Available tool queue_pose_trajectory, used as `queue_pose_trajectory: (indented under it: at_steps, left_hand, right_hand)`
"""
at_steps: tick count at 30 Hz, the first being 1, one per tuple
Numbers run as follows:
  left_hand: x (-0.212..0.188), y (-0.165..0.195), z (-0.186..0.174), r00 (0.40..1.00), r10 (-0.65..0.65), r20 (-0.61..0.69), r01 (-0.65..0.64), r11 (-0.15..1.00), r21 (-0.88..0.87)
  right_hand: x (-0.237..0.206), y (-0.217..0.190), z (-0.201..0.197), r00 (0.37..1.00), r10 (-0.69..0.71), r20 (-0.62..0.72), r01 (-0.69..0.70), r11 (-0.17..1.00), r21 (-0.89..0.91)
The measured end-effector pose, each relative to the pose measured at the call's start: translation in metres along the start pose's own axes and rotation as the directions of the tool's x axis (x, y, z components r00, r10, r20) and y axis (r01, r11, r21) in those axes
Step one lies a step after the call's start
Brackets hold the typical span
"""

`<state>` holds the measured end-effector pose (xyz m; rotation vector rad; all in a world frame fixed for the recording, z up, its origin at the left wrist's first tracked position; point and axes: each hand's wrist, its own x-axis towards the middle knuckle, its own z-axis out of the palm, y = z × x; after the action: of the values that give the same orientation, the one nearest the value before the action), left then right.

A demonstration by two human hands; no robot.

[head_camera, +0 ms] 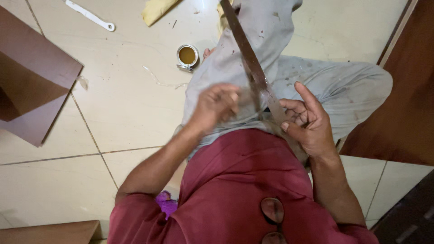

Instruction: The person sits on the floor and applies glue from a small can onto a long thin wooden strip, spreading the glue along the strip with a small applicator. They hold the strip across their lap, reposition it, and continue coating the surface section by section.

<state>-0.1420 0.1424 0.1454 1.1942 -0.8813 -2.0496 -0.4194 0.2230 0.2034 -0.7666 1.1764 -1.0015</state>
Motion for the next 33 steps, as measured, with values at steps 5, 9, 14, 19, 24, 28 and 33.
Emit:
queue_pose_trajectory:
  at_steps: [5,9,14,19,24,28,33]
  left_hand:
    - [-0.013,0.003,-0.002,0.948,0.293,0.123,-0.316,0.908,0.274]
    - [0.008,0.022,-0.057,0.847,0.415,-0.333,-0.326,0.899,0.293]
    - [0.024,0.031,-0.12,0.772,0.574,-0.273,-0.18,0.61,0.772]
    - [0.045,0.011,-0.132,0.809,0.57,-0.144,-0.062,0.327,0.943]
    - [0.061,-0.004,-0.132,0.828,0.52,-0.21,0.035,0.327,0.944]
    - [0.058,-0.004,-0.135,0.824,0.515,-0.237,-0.012,0.434,0.901]
    - [0.041,0.006,-0.143,0.817,0.447,-0.363,-0.014,0.646,0.764]
  right_hand:
    - [-0.002,0.002,-0.003,0.999,0.023,-0.048,-0.024,1.0,-0.015]
    - [0.0,0.002,0.0,1.0,-0.026,-0.015,0.025,0.999,-0.043]
    - [0.005,-0.006,0.009,1.0,0.005,-0.025,-0.007,0.997,-0.079]
    - [0.016,-0.011,0.022,1.0,0.008,-0.002,-0.008,0.995,-0.098]
    - [0.021,-0.015,0.027,1.0,0.019,-0.001,-0.019,0.992,-0.127]
    - [0.022,-0.013,0.03,0.998,0.059,-0.003,-0.059,0.995,-0.083]
    - [0.029,-0.014,0.031,0.997,0.07,-0.025,-0.072,0.989,-0.128]
